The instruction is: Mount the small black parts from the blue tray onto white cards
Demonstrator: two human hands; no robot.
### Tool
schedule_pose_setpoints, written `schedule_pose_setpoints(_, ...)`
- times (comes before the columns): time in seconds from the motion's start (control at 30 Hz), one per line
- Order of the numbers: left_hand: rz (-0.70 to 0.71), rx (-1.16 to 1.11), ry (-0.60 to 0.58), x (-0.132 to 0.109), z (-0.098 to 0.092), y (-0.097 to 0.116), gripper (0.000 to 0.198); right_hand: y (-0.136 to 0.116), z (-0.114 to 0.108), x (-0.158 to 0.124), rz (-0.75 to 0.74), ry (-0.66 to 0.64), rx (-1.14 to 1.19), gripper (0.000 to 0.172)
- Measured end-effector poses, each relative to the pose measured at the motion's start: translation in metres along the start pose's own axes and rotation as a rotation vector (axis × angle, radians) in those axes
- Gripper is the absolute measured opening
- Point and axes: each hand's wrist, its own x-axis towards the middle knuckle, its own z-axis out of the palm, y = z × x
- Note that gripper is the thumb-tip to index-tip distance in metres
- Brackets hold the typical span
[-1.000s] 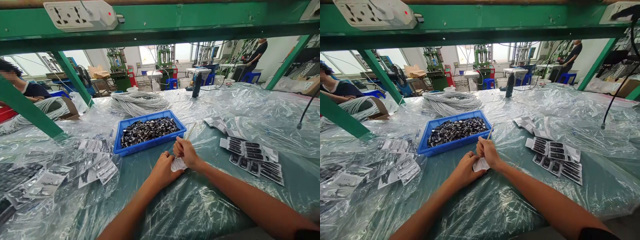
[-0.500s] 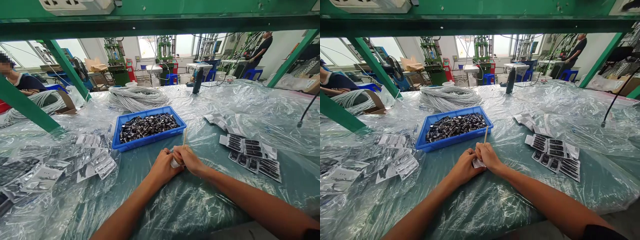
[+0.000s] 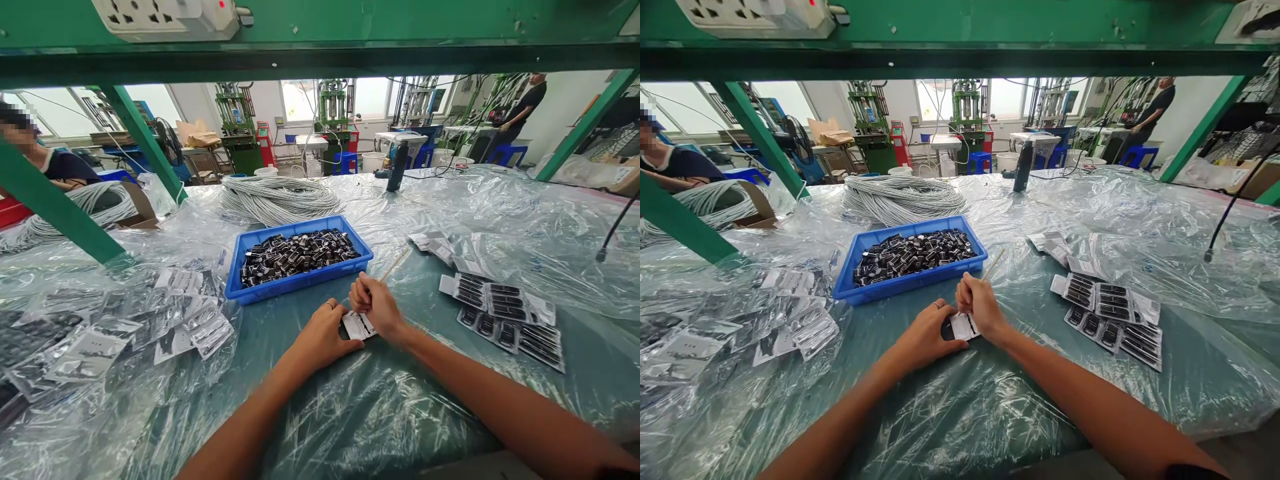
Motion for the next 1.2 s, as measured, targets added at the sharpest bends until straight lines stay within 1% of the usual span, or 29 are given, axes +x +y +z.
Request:
schedule_pose_setpoints(0.13,-0.020,-0.051,0.066,0.003,0.010,0.002,0.046,0.012,0.004,0.001,-0.030,0.024,-0.036,0.054)
schedule_pose_setpoints(0.33,-0.050,-0.126,0.095,0.004,0.010,0.004,0.040,0.025,0.006,0.005,-0.090,0.059,-0.064,0.053)
schedule_pose_setpoints(0.4,-0.053,-0.145,0.112,0.004,0.010,0.004,0.038,0.027,0.006,0.003,-0.084,0.054,-0.056,0.053)
schedule_pose_setpoints(0.47,-0.051,-0.161,0.128,0.004,0.010,0.004,0.036,0.026,0.006,-0.004,-0.046,0.032,-0.062,0.053)
schedule_pose_setpoints(0.53,-0.038,-0.169,0.137,0.004,0.010,0.002,0.029,0.023,0.006,-0.012,0.025,-0.035,-0.124,0.053)
schedule_pose_setpoints(0.6,-0.032,-0.156,0.137,0.003,0.009,0.001,0.028,0.015,0.005,-0.018,0.105,-0.111,-0.178,0.052)
schedule_pose_setpoints(0.67,-0.040,-0.140,0.136,0.004,0.007,-0.002,0.036,0.003,0.000,-0.017,0.160,-0.139,-0.164,0.051)
schedule_pose_setpoints(0.73,-0.051,-0.184,0.135,0.005,0.002,-0.005,0.050,-0.016,-0.009,-0.008,0.200,-0.112,-0.156,0.049)
schedule_pose_setpoints(0.77,-0.055,-0.257,0.125,0.005,-0.001,-0.007,0.054,-0.026,-0.016,-0.002,0.228,-0.097,-0.214,0.047)
schedule_pose_setpoints(0.8,-0.054,-0.367,0.103,0.006,-0.006,-0.009,0.057,-0.037,-0.025,0.004,0.259,-0.087,-0.331,0.044)
schedule_pose_setpoints(0.83,-0.052,-0.503,0.076,0.006,-0.011,-0.011,0.059,-0.047,-0.034,0.010,0.287,-0.081,-0.505,0.040)
schedule_pose_setpoints(0.9,-0.049,-0.784,0.046,0.008,-0.020,-0.015,0.065,-0.065,-0.054,0.018,0.308,-0.092,-0.963,0.030)
schedule_pose_setpoints(0.97,-0.054,-0.996,0.088,0.009,-0.026,-0.018,0.074,-0.074,-0.072,0.021,0.298,-0.165,-1.402,0.025)
schedule_pose_setpoints(1.0,-0.065,-1.065,0.137,0.010,-0.028,-0.020,0.077,-0.076,-0.078,0.021,0.282,-0.213,-1.562,0.026)
schedule_pose_setpoints(1.03,-0.077,-1.116,0.196,0.011,-0.030,-0.022,0.079,-0.075,-0.082,0.020,0.255,-0.246,-1.675,0.026)
schedule_pose_setpoints(1.07,-0.085,-1.156,0.254,0.012,-0.030,-0.024,0.078,-0.073,-0.083,0.018,0.203,-0.251,-1.747,0.025)
schedule_pose_setpoints(1.1,-0.089,-1.187,0.306,0.013,-0.029,-0.026,0.074,-0.069,-0.080,0.016,0.111,-0.219,-1.782,0.025)
schedule_pose_setpoints(1.13,-0.089,-1.210,0.350,0.015,-0.028,-0.028,0.068,-0.065,-0.074,0.013,-0.020,-0.157,-1.787,0.026)
schedule_pose_setpoints(1.2,-0.083,-1.250,0.423,0.017,-0.026,-0.029,0.054,-0.054,-0.053,0.008,-0.339,-0.047,-1.725,0.030)
